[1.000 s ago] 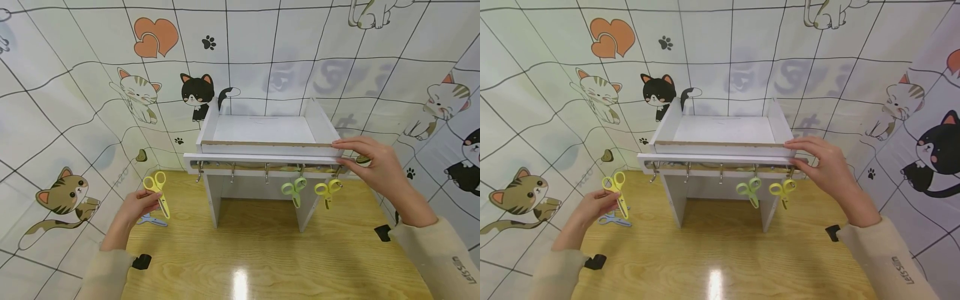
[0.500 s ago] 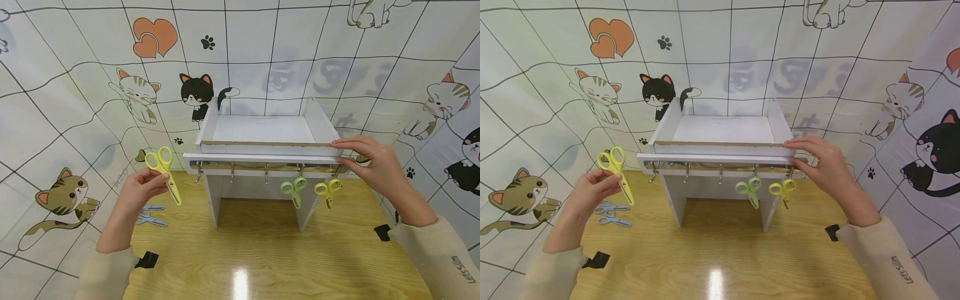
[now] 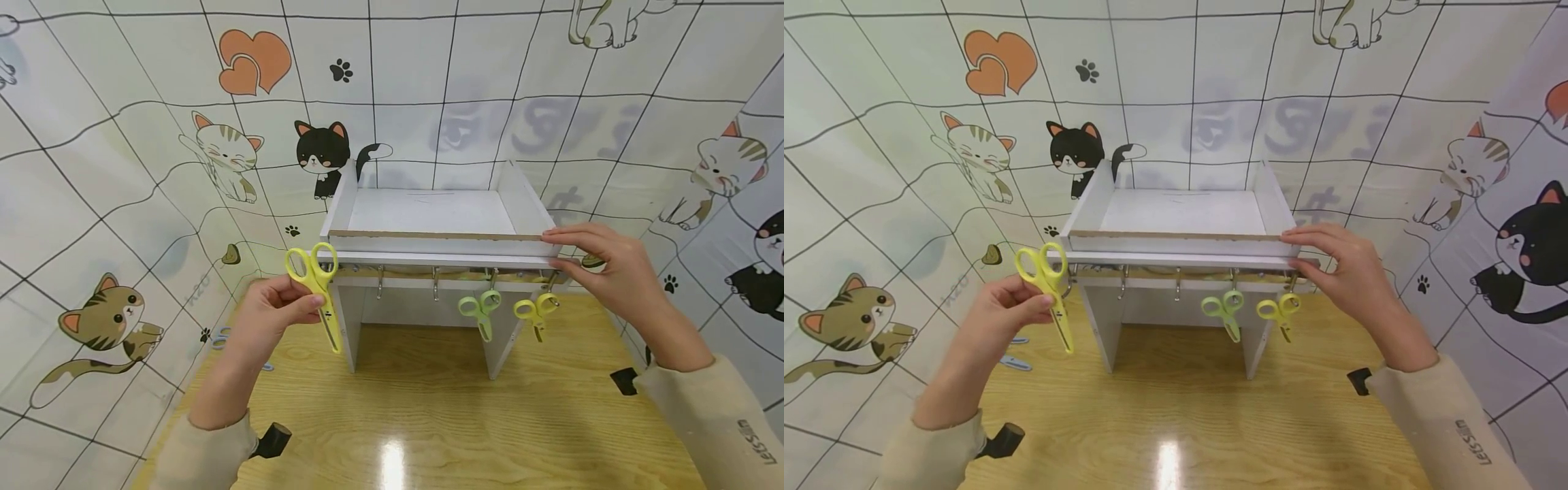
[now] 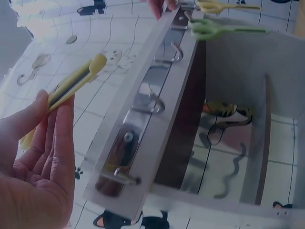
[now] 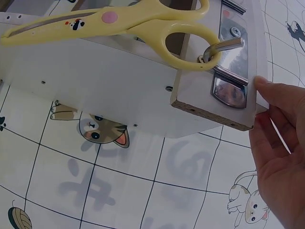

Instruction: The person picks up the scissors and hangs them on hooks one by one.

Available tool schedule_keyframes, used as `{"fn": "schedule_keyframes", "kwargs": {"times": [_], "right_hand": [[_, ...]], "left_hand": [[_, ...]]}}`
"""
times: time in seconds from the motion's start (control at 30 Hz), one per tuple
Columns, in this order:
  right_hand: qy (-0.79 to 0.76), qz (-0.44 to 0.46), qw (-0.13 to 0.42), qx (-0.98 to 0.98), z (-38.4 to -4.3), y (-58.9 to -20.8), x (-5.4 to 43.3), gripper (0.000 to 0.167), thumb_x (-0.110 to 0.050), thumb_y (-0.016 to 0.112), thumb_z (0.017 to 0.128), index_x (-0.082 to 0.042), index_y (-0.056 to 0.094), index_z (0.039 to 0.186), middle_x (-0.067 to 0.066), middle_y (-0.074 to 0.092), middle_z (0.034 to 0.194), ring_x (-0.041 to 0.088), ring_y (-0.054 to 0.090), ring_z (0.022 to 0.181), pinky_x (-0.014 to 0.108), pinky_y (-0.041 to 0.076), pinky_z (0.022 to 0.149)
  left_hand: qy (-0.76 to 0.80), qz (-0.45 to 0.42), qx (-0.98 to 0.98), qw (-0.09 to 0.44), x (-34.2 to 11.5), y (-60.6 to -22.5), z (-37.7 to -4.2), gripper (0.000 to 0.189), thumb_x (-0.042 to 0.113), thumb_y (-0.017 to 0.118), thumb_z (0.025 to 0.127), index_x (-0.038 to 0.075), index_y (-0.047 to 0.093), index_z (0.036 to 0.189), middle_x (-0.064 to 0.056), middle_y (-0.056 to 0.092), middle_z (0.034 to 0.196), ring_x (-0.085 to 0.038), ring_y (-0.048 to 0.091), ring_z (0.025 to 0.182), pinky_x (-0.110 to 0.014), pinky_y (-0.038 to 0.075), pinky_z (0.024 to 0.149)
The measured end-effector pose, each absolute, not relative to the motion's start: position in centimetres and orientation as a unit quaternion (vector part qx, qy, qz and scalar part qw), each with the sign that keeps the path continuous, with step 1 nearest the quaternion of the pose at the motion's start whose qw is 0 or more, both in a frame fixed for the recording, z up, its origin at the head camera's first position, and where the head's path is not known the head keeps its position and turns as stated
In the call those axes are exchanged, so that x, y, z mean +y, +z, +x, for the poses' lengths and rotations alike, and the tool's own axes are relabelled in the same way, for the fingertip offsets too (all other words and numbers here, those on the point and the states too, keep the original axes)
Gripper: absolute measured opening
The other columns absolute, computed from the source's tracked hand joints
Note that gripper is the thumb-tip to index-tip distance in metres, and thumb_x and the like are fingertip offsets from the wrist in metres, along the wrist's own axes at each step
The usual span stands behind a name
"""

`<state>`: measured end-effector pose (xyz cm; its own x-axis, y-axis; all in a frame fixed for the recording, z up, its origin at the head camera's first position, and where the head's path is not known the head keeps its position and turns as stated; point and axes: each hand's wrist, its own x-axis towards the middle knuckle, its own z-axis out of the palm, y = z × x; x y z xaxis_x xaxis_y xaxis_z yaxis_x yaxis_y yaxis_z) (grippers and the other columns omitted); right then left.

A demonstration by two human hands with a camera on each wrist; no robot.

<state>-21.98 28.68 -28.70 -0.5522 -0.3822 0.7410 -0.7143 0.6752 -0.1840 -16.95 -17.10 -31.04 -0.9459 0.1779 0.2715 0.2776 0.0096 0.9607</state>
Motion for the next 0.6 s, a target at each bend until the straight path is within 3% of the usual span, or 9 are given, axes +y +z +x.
{"fn": "schedule_keyframes", "kwargs": {"times": [0.13, 0.23, 0.37, 0.6], "right_hand": [[0.240, 0.320, 0.343, -0.850, -22.0, -28.7, 28.6, 0.059, 0.020, 0.083, 0.060, -0.006, 0.075, 0.112, 0.017, 0.072, 0.110, -0.022, 0.047, 0.118, -0.004, 0.037, 0.095], [0.239, 0.317, 0.341, -0.852, -22.0, -28.8, 28.6, 0.058, 0.019, 0.083, 0.060, -0.005, 0.075, 0.112, 0.018, 0.072, 0.110, -0.023, 0.046, 0.118, -0.004, 0.037, 0.095], [0.239, 0.316, 0.341, -0.853, -22.0, -28.8, 28.6, 0.058, 0.019, 0.083, 0.061, -0.006, 0.075, 0.112, 0.017, 0.072, 0.110, -0.023, 0.047, 0.118, -0.004, 0.037, 0.095], [0.246, 0.319, 0.342, -0.849, -21.9, -28.8, 28.6, 0.059, 0.019, 0.083, 0.061, -0.007, 0.075, 0.113, 0.015, 0.072, 0.110, -0.020, 0.049, 0.119, -0.003, 0.038, 0.095]], "left_hand": [[-0.676, -0.160, -0.719, 0.007, -15.6, -31.4, -16.9, 0.013, -0.001, 0.068, 0.090, 0.012, 0.070, 0.088, 0.011, 0.074, 0.080, -0.006, 0.072, 0.074, -0.026, 0.063, 0.072], [-0.672, -0.163, -0.722, -0.014, -14.5, -31.9, -16.9, 0.002, -0.001, 0.069, 0.090, -0.001, 0.068, 0.092, 0.012, 0.074, 0.080, -0.006, 0.072, 0.074, -0.027, 0.063, 0.072], [-0.663, -0.163, -0.730, -0.040, -13.1, -32.5, -16.9, 0.019, 0.002, 0.071, 0.090, -0.014, 0.064, 0.098, 0.011, 0.073, 0.080, -0.006, 0.071, 0.073, -0.028, 0.063, 0.072], [-0.647, -0.182, -0.738, -0.057, -10.7, -33.2, -16.8, 0.017, 0.004, 0.073, 0.088, -0.011, 0.067, 0.093, -0.008, 0.075, 0.086, -0.006, 0.070, 0.070, -0.031, 0.063, 0.071]]}}
